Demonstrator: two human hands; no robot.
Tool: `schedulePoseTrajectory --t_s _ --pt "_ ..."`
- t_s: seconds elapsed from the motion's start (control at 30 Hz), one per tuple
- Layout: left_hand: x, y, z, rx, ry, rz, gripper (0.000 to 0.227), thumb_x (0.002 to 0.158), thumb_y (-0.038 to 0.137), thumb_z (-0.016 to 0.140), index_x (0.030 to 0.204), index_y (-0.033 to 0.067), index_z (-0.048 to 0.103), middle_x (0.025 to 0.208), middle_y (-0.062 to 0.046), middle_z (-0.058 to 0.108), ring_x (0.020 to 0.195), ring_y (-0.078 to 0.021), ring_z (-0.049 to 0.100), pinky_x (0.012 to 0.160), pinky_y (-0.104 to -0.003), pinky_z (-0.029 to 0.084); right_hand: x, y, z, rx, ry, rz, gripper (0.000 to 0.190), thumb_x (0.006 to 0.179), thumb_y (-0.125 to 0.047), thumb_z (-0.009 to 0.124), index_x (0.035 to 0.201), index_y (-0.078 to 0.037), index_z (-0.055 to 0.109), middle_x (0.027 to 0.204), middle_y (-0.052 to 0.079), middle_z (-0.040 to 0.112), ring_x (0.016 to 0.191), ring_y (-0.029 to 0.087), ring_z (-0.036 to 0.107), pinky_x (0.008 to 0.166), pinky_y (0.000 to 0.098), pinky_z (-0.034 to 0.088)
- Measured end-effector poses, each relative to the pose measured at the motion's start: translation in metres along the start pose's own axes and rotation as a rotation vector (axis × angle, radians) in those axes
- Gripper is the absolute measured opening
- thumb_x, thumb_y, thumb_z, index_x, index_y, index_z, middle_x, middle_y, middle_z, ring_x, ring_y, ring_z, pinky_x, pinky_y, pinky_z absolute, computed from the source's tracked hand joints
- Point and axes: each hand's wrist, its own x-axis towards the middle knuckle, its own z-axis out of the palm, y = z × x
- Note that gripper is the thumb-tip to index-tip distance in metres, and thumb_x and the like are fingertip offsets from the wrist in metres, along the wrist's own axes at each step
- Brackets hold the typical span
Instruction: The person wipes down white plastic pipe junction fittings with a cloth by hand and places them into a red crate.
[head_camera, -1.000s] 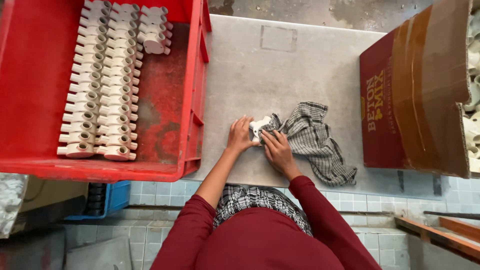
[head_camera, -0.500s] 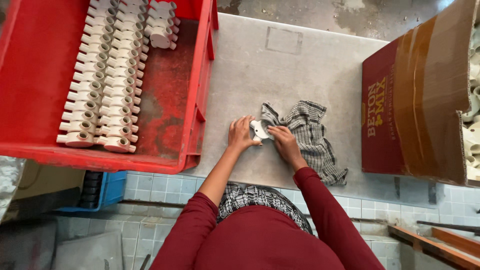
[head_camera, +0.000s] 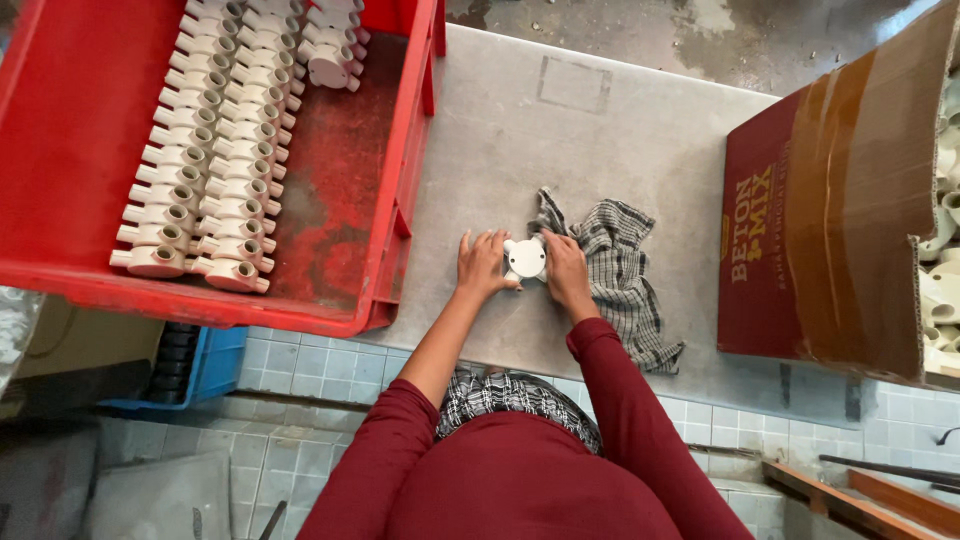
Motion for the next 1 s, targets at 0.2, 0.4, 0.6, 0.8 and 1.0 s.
schedulePoseTrajectory --t_s 0.2,0.4,0.6,0.8,1.0 --pt "0.002 0.000 0.003 0.028 0.019 0.008 0.094 0.050 0.045 0.083 0.125 0.0091 0.040 0.118 -0.006 0.062 0.122 -0.0241 0.049 0.111 -0.055 0.015 -0.044 0.005 0.008 0.196 0.055 0.116 0.027 0.093 -0.011 0.047 0.115 -0.007 0.062 0.116 0.016 0.062 0.115 0.034 0.053 0.095 0.0442 0.043" --pt "0.009 0.003 0.003 0.039 -0.008 0.003 0.094 0.046 0.046 0.084 0.122 0.0081 0.043 0.111 -0.009 0.064 0.121 -0.0253 0.050 0.111 -0.056 0.017 -0.054 -0.007 -0.033 0.432 0.143 0.331 0.018 0.092 -0.017 0.058 0.104 -0.018 0.071 0.082 0.007 0.070 0.084 0.025 0.066 0.071 0.0346 0.050" --pt "0.004 0.007 -0.009 0.001 0.038 -0.022 0.087 0.049 0.047 0.084 0.116 0.0046 0.046 0.104 -0.012 0.065 0.115 -0.0250 0.054 0.110 -0.054 0.022 -0.029 -0.039 -0.021 0.446 0.317 0.206 0.016 0.092 -0.012 0.057 0.103 -0.016 0.069 0.100 0.006 0.070 0.099 0.025 0.064 0.085 0.0353 0.050" --pt "0.008 0.005 0.000 0.026 0.071 -0.007 0.088 0.049 0.047 0.084 0.116 0.0039 0.046 0.098 -0.012 0.065 0.111 -0.0239 0.056 0.110 -0.054 0.020 -0.066 -0.006 -0.039 0.328 0.141 0.033 0.029 0.086 0.001 0.056 0.112 -0.009 0.065 0.109 0.010 0.067 0.110 0.029 0.058 0.095 0.0417 0.046" --pt "0.009 0.006 0.009 0.095 0.169 0.006 0.080 0.047 0.051 0.083 0.105 0.0053 0.053 0.095 -0.011 0.064 0.101 -0.0239 0.059 0.108 -0.055 0.024 -0.070 0.032 -0.023 0.128 0.435 0.145 0.015 0.089 -0.006 0.062 0.103 -0.009 0.064 0.094 0.006 0.069 0.088 0.025 0.063 0.078 0.0375 0.049"
